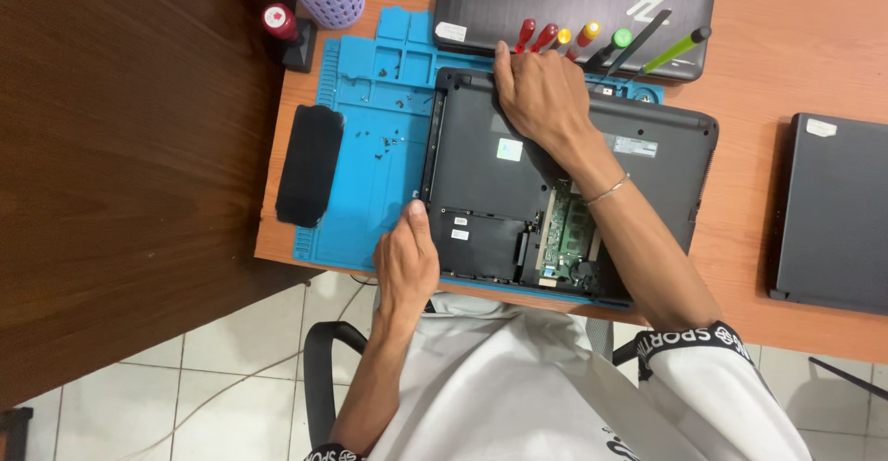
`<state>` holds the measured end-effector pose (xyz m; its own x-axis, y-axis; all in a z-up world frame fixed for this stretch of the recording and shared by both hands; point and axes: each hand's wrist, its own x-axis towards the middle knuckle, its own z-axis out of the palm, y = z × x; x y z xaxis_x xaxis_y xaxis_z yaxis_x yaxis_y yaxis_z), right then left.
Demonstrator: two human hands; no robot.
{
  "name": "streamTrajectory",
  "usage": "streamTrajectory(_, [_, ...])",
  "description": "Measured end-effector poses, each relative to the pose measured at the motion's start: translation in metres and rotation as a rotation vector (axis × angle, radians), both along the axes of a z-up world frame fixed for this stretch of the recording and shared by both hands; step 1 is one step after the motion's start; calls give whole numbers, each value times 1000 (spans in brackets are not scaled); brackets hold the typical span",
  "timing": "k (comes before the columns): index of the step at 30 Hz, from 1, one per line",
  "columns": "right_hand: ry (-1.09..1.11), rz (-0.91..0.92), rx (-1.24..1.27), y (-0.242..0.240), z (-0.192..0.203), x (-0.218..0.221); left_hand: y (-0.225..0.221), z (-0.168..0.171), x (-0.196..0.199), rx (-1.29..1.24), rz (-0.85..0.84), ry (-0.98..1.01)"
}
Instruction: The person uses a brush to clean the internal components and fan of an open laptop, then picks up the bottom casing and fits it onto the chassis by hand.
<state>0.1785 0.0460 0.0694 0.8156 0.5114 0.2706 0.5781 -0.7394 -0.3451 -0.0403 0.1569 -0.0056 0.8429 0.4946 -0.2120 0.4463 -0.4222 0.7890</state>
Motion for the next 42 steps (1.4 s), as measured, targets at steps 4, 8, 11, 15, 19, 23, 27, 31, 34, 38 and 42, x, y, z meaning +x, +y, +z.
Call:
streamTrajectory(4, [-22, 16, 10, 0, 0, -1, -1, -3, -1, 42, 11, -62])
streamTrajectory(8, [-29, 12, 14, 1, 2, -3, 1, 2, -1, 10, 21, -66])
streamTrajectory(11, [-55, 22, 34, 2, 2, -5, 3, 1, 5, -14, 17, -82])
streamTrajectory(15, [-20, 78, 41, -7, -3, -2, -1, -6, 2, -37, 45, -162])
streamTrajectory(19, [51, 117, -7, -32, -21, 17, 0, -10, 0, -31, 48, -200])
streamTrajectory(23, [29, 56, -37, -37, -44, 23, 6, -3, 6, 70, 11, -142])
streamTrajectory(27, [-77, 59, -8, -42, -48, 22, 16, 5, 41, 11, 0, -193])
streamTrajectory(31, [-342, 155, 33, -35, -38, 10, 28, 9, 98, 38, -53, -405])
streamTrajectory(34, [-333, 175, 43, -22, -19, -5, 38, 13, 131, -92, -37, -388])
streamTrajectory(38, [-512, 291, 117, -23, -14, -9, 43, 16, 154, 16, -88, -376])
streamTrajectory(42, [-129, 177, -3, -36, -33, 5, 46, 18, 157, 46, -144, -331])
